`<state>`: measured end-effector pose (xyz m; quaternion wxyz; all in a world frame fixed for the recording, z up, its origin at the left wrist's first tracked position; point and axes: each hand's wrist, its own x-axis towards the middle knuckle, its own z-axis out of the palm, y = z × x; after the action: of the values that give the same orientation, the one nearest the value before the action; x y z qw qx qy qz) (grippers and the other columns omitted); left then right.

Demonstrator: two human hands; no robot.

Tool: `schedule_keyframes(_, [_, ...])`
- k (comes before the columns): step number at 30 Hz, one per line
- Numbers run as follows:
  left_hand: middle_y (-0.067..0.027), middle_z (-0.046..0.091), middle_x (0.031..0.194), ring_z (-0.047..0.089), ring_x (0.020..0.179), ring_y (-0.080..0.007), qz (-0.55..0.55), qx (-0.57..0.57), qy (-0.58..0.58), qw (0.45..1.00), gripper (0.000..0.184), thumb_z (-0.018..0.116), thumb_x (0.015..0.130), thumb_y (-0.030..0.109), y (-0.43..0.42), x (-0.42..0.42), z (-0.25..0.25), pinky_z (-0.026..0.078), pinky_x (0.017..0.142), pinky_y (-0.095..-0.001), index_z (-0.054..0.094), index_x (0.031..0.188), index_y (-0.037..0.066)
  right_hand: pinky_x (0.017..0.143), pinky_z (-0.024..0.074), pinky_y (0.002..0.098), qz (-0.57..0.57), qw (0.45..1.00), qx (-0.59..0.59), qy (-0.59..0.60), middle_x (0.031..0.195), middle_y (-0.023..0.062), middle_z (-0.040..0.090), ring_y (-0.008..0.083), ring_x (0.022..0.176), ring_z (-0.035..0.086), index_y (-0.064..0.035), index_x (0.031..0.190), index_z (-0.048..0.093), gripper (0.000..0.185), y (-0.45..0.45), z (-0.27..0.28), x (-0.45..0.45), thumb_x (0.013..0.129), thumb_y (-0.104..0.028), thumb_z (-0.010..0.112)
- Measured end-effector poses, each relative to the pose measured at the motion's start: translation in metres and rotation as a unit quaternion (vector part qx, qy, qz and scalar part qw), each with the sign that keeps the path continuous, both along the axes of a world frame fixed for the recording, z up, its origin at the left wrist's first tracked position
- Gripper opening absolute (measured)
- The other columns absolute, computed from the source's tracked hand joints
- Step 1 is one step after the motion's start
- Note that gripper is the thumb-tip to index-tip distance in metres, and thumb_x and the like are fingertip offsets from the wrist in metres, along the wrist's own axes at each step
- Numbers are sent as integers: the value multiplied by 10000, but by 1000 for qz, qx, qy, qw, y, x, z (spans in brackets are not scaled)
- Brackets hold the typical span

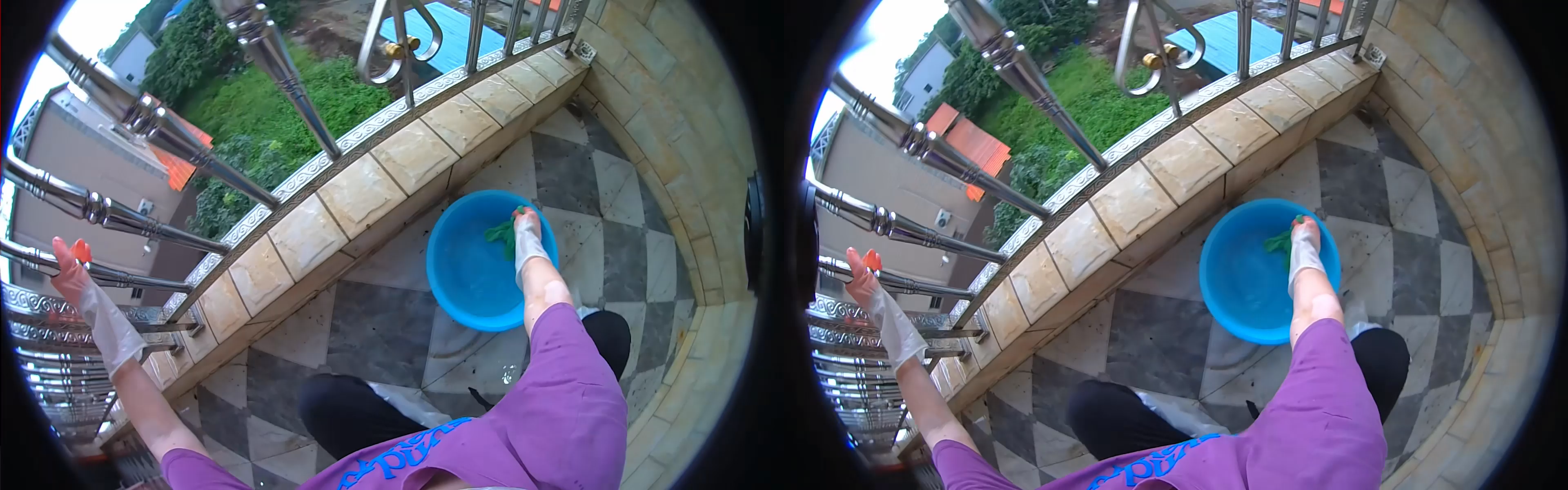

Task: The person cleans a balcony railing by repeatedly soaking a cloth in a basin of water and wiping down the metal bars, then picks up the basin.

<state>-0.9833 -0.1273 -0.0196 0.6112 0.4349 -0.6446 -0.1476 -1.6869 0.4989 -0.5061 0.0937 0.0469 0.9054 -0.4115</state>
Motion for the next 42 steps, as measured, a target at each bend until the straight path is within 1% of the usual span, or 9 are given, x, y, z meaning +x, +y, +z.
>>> schedule_keyframes(5, [-220,560,1260,578,1120,-284,232,-75,-158,957,687,739,813,252,132,-78,19,485,889,-349,418,1341,-49,787,493,422,122,980,77,134,979,189,678,344,896,647,-81,980,675,206,-12,32,-49,874,-239,594])
schedule_keyframes(12, [-171,549,1258,528,1141,-230,-78,-268,-131,951,583,676,883,186,325,-375,55,412,989,-369,405,1367,8,987,447,454,344,868,357,25,1375,121,444,345,1210,494,-260,1260,546,527,3,74,-4,764,-189,709])
schedule_keyframes(16, [-138,589,1102,581,914,-207,-177,-107,9,978,459,651,879,202,230,-456,98,457,806,-319,470,1243,-12,786,510,432,-7,931,-183,-316,1027,108,663,228,864,635,-80,1163,616,308,-12,-51,-34,904,-236,560])
schedule_keyframes(18, [-120,612,980,586,754,-200,-341,22,114,933,390,632,868,246,161,-469,99,473,657,-328,532,1124,-31,586,523,476,200,888,-117,-397,949,108,682,242,748,660,-98,1089,653,279,-30,1,-24,821,-23,644])
schedule_keyframes(20, [-25,506,727,509,531,-166,67,22,33,997,163,550,836,193,219,-511,110,411,484,-313,536,881,36,669,562,408,358,790,-217,-448,947,82,690,214,794,670,-69,1097,646,299,-61,122,-27,815,30,643])
schedule_keyframes(22, [-44,514,727,500,615,-159,-284,-75,208,933,198,575,797,220,85,-462,75,396,523,-298,537,865,38,649,564,351,527,707,-346,-321,906,85,689,195,754,673,-14,1013,645,194,-110,177,-39,819,-4,641])
schedule_keyframes(29, [-45,592,678,550,550,-141,-162,-91,145,972,97,605,813,112,70,-451,66,404,449,-321,606,774,23,618,530,376,434,653,-327,528,790,108,609,241,769,646,-28,926,594,223,-235,524,-33,883,-247,612])
schedule_keyframes(39, [15,501,620,521,542,-136,-271,0,274,923,85,562,830,147,155,-498,73,395,444,-300,556,762,96,846,517,319,586,630,59,506,1004,114,610,249,969,631,-69,1039,615,226,-227,435,-55,815,-91,599])
schedule_keyframes(42, [17,450,622,472,533,-123,-608,-53,462,643,163,536,841,147,65,-495,49,362,437,-302,505,684,116,891,490,304,566,703,-72,424,996,130,625,251,980,629,-61,1006,626,199,-217,458,-69,814,-28,583])
